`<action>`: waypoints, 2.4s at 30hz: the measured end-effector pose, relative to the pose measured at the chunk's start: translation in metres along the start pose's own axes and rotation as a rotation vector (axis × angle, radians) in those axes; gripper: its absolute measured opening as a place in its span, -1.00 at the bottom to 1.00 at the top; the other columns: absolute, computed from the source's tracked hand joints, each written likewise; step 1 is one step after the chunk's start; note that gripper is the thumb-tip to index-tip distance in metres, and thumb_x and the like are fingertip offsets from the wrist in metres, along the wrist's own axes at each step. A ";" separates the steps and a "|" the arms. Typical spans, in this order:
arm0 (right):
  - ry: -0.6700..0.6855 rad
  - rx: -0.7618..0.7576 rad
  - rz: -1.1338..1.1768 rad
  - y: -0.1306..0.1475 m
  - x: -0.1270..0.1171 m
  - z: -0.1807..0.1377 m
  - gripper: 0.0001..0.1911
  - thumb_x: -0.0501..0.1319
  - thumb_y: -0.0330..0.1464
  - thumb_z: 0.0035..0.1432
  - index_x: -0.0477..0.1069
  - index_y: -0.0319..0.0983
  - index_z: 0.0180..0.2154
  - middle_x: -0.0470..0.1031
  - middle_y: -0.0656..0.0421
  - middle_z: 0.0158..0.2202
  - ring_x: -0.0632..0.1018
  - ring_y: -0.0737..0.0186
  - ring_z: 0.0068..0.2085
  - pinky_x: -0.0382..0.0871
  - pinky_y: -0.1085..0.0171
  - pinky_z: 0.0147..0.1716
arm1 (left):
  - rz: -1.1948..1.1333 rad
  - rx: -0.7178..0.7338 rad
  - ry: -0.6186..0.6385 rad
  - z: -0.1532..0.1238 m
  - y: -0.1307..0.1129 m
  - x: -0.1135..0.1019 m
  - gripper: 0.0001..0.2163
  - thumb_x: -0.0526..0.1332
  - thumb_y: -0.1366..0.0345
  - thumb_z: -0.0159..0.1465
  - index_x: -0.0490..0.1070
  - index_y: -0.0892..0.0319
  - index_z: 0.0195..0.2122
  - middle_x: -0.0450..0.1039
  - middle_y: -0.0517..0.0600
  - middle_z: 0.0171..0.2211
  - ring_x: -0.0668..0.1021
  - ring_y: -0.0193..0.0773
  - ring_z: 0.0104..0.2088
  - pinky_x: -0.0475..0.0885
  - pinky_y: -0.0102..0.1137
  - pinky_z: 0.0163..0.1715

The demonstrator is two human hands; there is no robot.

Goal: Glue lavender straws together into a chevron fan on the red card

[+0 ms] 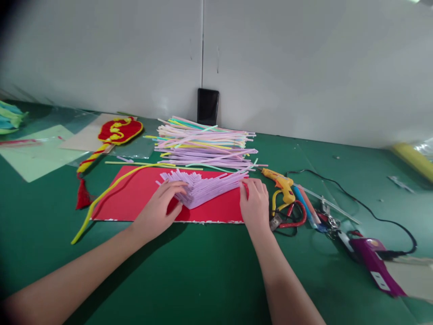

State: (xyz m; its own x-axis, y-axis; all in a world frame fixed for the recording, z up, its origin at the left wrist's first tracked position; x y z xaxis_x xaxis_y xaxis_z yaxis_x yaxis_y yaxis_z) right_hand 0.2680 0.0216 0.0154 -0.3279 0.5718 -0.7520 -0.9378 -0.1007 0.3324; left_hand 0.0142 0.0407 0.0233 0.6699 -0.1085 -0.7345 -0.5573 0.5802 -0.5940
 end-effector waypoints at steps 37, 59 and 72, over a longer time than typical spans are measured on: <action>0.281 0.263 0.203 0.014 0.013 -0.005 -0.74 -0.05 -0.23 0.24 0.35 -0.16 -0.20 0.47 0.23 -0.52 0.50 0.23 -0.48 0.21 0.36 -0.48 | 0.158 -0.093 0.300 0.075 0.023 0.000 -0.74 0.27 0.23 0.10 0.46 0.17 -0.19 0.39 0.10 -0.17 0.45 -0.01 -0.09 0.33 -0.23 -0.14; 0.227 0.301 0.330 0.007 0.014 -0.008 -0.70 -0.02 -0.17 0.22 0.39 -0.17 -0.25 0.45 0.21 -0.51 0.46 0.24 -0.47 0.26 0.34 -0.44 | 0.015 -0.177 0.533 0.068 0.014 -0.020 -0.84 0.25 0.29 0.03 0.48 0.12 -0.33 0.50 0.01 -0.25 0.48 -0.09 -0.17 0.29 -0.37 -0.27; 0.114 0.372 0.459 0.005 0.010 -0.006 -0.69 0.00 -0.16 0.20 0.37 -0.21 -0.24 0.32 0.27 -0.60 0.35 0.32 -0.56 0.22 0.36 -0.51 | -0.315 -0.198 0.385 0.071 -0.009 -0.061 -0.87 0.21 0.23 0.11 0.36 0.17 -0.39 0.40 -0.09 -0.40 0.43 -0.26 -0.37 0.29 -0.40 -0.37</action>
State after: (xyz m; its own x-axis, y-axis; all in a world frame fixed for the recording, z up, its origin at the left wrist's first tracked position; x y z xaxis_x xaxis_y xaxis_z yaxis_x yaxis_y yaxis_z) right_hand 0.2598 0.0224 0.0062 -0.7192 0.4445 -0.5340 -0.6012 -0.0129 0.7990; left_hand 0.0125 0.0992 0.0969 0.6119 -0.5628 -0.5558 -0.4653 0.3122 -0.8283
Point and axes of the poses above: each hand's wrist, its own z-axis towards the middle knuckle, its own x-axis out of the palm, y = z × x, the point moved 3 cm from there along z, towards the middle knuckle
